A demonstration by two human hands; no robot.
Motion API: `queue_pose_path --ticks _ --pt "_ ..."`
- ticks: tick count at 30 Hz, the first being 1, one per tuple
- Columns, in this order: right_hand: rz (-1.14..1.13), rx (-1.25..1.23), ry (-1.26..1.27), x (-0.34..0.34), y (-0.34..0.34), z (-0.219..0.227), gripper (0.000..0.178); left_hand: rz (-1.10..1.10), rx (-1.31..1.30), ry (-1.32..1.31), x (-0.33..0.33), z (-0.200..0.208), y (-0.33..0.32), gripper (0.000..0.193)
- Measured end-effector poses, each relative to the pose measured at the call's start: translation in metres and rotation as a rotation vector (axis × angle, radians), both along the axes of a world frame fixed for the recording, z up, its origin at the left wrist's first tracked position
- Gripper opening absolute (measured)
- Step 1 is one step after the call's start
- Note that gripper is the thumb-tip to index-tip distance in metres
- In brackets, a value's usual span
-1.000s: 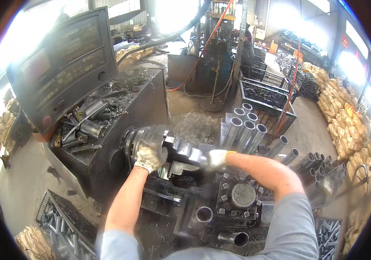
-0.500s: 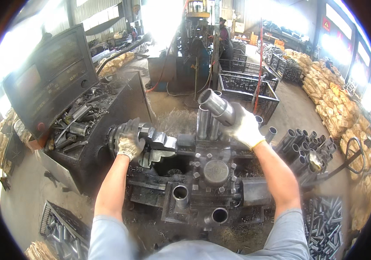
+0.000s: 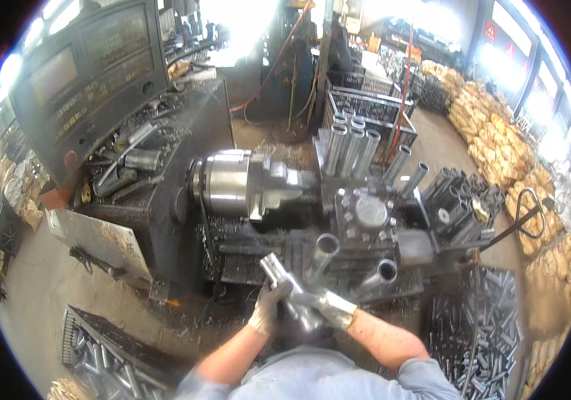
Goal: The person repeatedly picks up cylindrical metal parts from a bin, inserts them into a lathe chuck, operates the machine controls, and removes the processed parts to place them in a collection bin. The cycle repeats continuously in a workshop environment.
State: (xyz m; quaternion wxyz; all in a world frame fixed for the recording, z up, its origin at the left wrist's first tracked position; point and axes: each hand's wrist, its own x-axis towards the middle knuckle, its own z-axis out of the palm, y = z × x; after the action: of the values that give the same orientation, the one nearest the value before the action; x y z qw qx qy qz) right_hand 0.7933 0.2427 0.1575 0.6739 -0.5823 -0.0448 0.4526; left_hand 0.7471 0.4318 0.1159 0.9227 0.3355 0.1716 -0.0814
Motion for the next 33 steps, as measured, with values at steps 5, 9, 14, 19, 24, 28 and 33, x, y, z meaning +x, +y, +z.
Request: queue_pose_path --ticks 5,9,14,19,24,28,33 --pt "0.126 -0.635 -0.472 -0.011 -0.010 -0.105 0.069 0.070 0.436 0.200 0.018 -0.043 -0.016 0.069" --pt "0.098 -0.508 -0.467 -0.009 -0.027 -0.113 0.065 0.080 0.100 0.176 0.013 -0.059 -0.009 0.049" --pt "0.158 -0.391 -0.597 -0.015 -0.049 -0.055 0.080 0.047 -0.405 0.122 -0.004 -0.058 0.014 0.053" --pt "0.035 -0.349 -0.800 -0.040 -0.118 0.012 0.069 -0.131 0.332 -0.030 -0.018 -0.022 -0.007 0.056" --pt "-0.341 -0.353 -0.714 -0.022 -0.186 0.044 0.077 -0.302 1.177 -0.337 0.011 0.014 -0.086 0.087" --pt "-0.251 -0.272 -0.868 0.004 -0.162 0.032 0.062 -0.023 1.091 -0.759 0.041 0.006 -0.116 0.064" --pt "-0.371 -0.365 -0.884 0.023 -0.127 0.006 0.051 0.042 0.892 -0.443 -0.007 -0.006 -0.045 0.052"
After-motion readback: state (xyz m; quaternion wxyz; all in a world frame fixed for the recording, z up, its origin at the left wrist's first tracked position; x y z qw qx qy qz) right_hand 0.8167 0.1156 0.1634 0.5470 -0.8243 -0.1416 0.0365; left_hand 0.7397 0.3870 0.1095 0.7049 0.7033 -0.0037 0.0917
